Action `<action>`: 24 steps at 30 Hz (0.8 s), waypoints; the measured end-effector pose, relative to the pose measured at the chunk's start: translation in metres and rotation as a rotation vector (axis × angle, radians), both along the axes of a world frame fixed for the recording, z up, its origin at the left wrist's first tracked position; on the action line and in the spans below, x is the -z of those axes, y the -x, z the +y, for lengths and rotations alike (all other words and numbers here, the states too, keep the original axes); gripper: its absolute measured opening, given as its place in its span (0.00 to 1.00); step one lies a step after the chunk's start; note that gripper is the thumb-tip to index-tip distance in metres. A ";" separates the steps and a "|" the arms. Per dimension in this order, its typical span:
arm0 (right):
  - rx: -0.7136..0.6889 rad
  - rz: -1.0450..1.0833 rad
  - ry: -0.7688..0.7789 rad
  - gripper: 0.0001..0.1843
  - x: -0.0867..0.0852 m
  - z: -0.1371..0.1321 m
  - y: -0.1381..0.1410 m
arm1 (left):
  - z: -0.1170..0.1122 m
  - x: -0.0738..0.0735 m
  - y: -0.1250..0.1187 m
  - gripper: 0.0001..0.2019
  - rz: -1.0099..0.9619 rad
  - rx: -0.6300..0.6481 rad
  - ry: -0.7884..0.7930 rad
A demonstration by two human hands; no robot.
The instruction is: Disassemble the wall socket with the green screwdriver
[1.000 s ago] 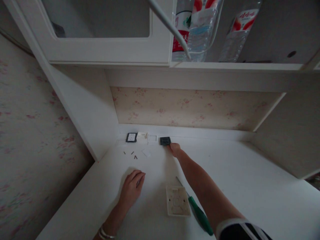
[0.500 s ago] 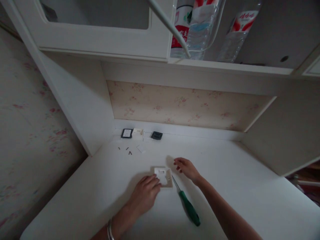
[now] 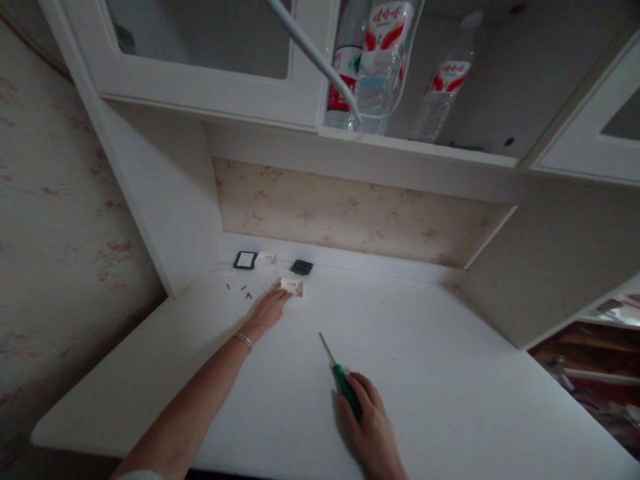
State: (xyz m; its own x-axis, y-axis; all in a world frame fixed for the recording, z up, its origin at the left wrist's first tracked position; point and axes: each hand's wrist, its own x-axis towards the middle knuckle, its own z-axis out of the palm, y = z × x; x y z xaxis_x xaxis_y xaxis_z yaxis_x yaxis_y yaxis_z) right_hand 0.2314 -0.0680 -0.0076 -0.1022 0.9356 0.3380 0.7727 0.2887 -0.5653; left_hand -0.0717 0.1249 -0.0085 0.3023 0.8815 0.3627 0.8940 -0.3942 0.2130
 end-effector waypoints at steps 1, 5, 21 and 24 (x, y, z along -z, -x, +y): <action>-0.003 -0.022 -0.012 0.21 0.000 0.000 0.000 | 0.002 -0.001 0.004 0.32 0.002 -0.005 0.002; -0.042 -0.076 -0.043 0.21 -0.003 0.000 0.001 | 0.005 -0.004 0.013 0.33 0.008 -0.019 0.003; -0.011 -0.081 -0.031 0.18 -0.010 -0.003 0.005 | -0.138 -0.031 -0.065 0.15 -0.564 -0.080 0.141; 0.016 0.009 0.049 0.19 -0.015 -0.010 0.024 | -0.181 -0.021 -0.078 0.17 -0.673 -0.111 0.272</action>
State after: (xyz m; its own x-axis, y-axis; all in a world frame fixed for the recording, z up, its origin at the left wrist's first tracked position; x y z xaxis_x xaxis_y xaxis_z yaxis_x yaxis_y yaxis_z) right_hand 0.2076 -0.0780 0.0079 -0.0846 0.9524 0.2927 0.7717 0.2485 -0.5855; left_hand 0.0060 -0.0558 0.0127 -0.0055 0.9793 0.2023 0.5666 -0.1637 0.8076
